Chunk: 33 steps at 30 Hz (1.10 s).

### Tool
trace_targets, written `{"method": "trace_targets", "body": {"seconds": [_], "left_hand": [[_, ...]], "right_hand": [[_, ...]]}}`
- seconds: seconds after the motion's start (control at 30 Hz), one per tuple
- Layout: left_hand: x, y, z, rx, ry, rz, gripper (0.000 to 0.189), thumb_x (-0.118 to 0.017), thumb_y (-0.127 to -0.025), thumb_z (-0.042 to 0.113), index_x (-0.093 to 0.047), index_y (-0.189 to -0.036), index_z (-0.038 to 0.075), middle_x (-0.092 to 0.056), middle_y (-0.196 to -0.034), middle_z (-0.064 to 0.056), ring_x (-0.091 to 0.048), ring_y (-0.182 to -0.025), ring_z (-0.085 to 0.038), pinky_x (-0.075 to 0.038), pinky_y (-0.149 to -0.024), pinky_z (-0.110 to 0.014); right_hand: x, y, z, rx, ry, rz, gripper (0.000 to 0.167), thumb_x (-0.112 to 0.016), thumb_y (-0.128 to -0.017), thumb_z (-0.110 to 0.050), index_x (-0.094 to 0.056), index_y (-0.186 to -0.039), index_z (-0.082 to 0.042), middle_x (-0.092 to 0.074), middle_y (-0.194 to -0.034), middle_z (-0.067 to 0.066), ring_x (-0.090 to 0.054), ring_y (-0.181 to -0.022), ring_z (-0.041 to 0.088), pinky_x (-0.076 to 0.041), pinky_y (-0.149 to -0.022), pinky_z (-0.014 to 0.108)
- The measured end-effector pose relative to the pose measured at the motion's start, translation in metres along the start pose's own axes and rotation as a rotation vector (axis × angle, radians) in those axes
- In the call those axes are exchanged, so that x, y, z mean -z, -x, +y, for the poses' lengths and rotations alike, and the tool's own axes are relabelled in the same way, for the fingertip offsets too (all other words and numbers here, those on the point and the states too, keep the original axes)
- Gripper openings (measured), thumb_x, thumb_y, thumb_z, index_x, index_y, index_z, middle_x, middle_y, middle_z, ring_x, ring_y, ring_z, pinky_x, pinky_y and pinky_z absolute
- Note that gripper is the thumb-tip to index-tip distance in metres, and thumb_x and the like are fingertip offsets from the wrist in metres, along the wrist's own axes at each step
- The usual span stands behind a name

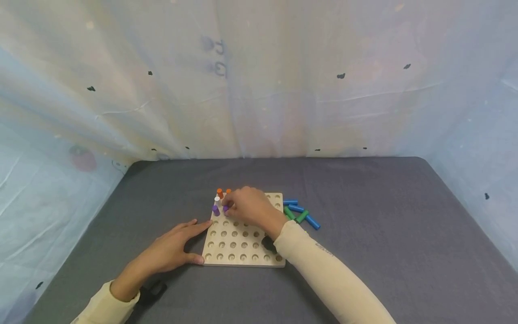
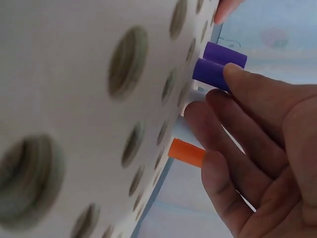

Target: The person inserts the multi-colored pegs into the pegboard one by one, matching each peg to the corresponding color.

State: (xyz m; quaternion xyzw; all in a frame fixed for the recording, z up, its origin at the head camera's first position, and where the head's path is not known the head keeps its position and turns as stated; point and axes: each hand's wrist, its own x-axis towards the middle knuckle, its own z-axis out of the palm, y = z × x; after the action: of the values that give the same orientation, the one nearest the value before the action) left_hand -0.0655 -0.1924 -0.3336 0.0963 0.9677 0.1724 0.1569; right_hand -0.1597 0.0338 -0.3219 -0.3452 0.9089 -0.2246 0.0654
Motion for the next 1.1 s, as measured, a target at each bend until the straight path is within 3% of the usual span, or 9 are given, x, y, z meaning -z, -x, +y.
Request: {"method": "trace_targets", "body": {"seconds": [0.3, 0.6, 0.83, 1.1], "left_hand": [[-0.001, -0.004, 0.001, -0.001, 0.002, -0.011, 0.096, -0.085, -0.069, 0.046, -0.040, -0.153, 0.036, -0.043, -0.157, -0.009, -0.037, -0.147, -0.035, -0.039, -0.097, -0.073], [0.001, -0.004, 0.004, 0.006, -0.004, -0.009, 0.097, -0.085, -0.069, 0.046, -0.039, -0.153, 0.035, -0.041, -0.157, -0.012, -0.036, -0.147, -0.036, -0.038, -0.098, -0.074], [0.001, -0.003, 0.004, 0.014, -0.005, -0.019, 0.097, -0.085, -0.070, 0.046, -0.038, -0.154, 0.035, -0.041, -0.158, -0.010, -0.035, -0.148, -0.035, -0.038, -0.098, -0.073], [0.000, -0.005, 0.003, 0.018, -0.010, -0.022, 0.097, -0.085, -0.070, 0.047, -0.037, -0.154, 0.036, -0.040, -0.159, -0.011, -0.035, -0.148, -0.035, -0.038, -0.099, -0.072]], "right_hand": [[0.019, 0.027, 0.005, -0.057, -0.038, 0.040, 0.030, -0.072, -0.093, -0.030, -0.072, -0.122, -0.021, -0.074, -0.114, -0.004, -0.069, -0.089, 0.010, -0.053, -0.070, 0.028], [0.032, 0.094, 0.028, -0.187, -0.039, 0.148, 0.029, -0.075, -0.090, -0.030, -0.073, -0.117, -0.021, -0.075, -0.108, -0.006, -0.067, -0.087, 0.007, -0.053, -0.072, 0.031], [0.034, 0.141, 0.036, -0.343, -0.046, 0.131, 0.028, -0.077, -0.087, -0.032, -0.074, -0.114, -0.026, -0.074, -0.102, -0.009, -0.066, -0.086, 0.009, -0.048, -0.062, 0.028], [0.022, 0.148, 0.046, -0.351, -0.015, 0.143, 0.028, -0.079, -0.085, -0.032, -0.074, -0.113, -0.028, -0.074, -0.105, -0.008, -0.068, -0.091, 0.012, -0.054, -0.073, 0.037]]}}
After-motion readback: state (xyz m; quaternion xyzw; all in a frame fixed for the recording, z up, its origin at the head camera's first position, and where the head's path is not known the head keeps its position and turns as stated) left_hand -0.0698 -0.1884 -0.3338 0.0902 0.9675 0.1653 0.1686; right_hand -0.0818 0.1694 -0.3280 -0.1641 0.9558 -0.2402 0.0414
